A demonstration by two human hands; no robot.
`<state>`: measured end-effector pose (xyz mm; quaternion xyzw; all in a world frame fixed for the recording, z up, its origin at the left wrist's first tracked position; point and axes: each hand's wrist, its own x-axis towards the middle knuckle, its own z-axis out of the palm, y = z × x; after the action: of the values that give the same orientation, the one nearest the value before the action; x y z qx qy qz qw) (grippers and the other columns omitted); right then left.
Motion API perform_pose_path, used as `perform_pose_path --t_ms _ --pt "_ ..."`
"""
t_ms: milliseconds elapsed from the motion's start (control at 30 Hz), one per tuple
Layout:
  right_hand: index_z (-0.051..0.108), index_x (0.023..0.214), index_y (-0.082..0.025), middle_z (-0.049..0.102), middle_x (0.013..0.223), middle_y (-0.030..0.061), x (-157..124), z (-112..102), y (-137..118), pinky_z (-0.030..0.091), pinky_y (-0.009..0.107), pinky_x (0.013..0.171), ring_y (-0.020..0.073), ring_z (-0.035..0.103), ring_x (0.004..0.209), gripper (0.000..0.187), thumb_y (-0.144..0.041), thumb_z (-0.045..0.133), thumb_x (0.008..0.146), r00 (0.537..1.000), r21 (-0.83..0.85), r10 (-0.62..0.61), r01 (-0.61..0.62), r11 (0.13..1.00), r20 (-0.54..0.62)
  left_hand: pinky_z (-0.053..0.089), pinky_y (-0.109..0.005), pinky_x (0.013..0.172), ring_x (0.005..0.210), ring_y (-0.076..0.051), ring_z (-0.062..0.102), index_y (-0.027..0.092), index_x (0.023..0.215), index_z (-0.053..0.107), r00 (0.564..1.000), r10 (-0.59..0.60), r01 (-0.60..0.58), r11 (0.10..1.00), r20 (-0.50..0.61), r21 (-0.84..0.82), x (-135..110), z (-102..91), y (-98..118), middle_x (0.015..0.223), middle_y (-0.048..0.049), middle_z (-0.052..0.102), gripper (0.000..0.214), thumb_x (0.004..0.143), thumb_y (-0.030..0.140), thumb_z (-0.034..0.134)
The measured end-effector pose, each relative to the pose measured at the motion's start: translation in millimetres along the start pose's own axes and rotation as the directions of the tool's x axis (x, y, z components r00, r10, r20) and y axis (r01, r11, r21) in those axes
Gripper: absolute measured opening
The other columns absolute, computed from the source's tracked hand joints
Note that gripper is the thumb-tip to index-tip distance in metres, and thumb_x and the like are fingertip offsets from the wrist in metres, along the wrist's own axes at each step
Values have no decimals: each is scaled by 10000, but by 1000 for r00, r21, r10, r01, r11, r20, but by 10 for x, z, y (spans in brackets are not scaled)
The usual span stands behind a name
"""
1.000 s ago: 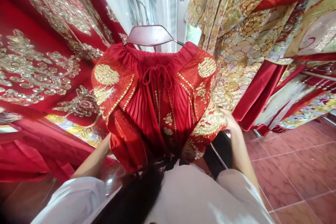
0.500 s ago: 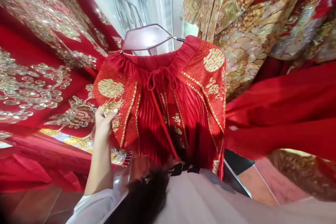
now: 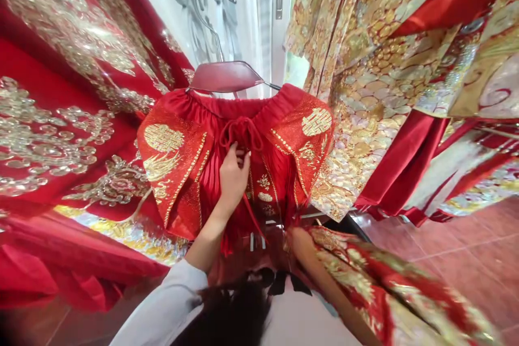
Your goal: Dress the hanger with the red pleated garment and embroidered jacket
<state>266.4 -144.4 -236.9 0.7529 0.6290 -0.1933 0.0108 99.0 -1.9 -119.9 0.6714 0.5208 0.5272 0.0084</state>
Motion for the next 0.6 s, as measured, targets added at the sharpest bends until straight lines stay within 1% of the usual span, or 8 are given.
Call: perform_pose_path --t_ms 67,133,233,300,400,500,567,600 --pt "700 859 -156 681 825 130 52 347 -126 473 274 683 227 687 828 250 -165 457 917 999 4 -32 32 999 31 515 -279 681 715 -174 660 112 1111 557 997 -78 78 997 0 -19 45 -18 -50 854 -88 679 270 926 306 522" --pt "703 894 -142 684 848 160 66 513 -161 473 296 688 254 691 846 312 -161 394 932 997 2 -36 36 999 62 495 -244 620 645 -149 639 127 1032 550 992 -121 119 991 -41 -53 47 -93 -65 798 -57 662 252 912 348 549" --pt "678 998 -112 677 910 187 96 484 -146 482 324 740 274 681 902 366 -205 325 964 996 -4 -43 43 999 75 459 -223 566 584 -131 610 136 1006 538 987 -132 128 991 -89 -50 49 -179 -46 750 -29 640 280 904 396 558" --pt "650 1071 -101 670 955 191 125 420 -173 486 349 772 278 673 924 397 -245 291 982 996 -13 -55 56 998 76 449 -241 579 592 -149 612 132 947 563 990 -118 121 992 -76 35 79 -181 -35 730 -41 638 250 918 379 534" --pt "646 1082 -125 666 987 164 122 454 -274 491 354 806 254 664 937 404 -279 283 997 989 -22 -89 92 996 115 422 -263 586 627 -185 623 118 873 600 994 -109 110 979 -20 171 129 -164 -25 737 -85 649 236 939 319 495" --pt "646 1052 -133 667 962 106 64 643 -326 513 318 827 175 657 906 319 -298 379 996 976 -38 -77 86 996 203 398 -257 601 689 -197 634 112 883 615 991 -127 114 963 36 246 86 -198 -11 775 -110 656 260 966 275 430" --pt "631 1049 -117 659 940 73 44 747 -300 533 301 815 134 648 869 267 -318 474 970 967 -53 -41 56 997 250 394 -247 634 765 -195 639 124 900 613 966 -207 149 936 155 319 -39 -228 -23 825 -114 658 308 990 284 365" --pt "622 1055 -108 654 935 62 51 763 -278 542 302 809 124 644 858 263 -325 514 953 965 -58 -27 44 997 262 393 -242 648 801 -194 640 133 919 612 936 -265 169 916 233 363 -134 -233 -46 856 -113 659 330 1000 292 334"
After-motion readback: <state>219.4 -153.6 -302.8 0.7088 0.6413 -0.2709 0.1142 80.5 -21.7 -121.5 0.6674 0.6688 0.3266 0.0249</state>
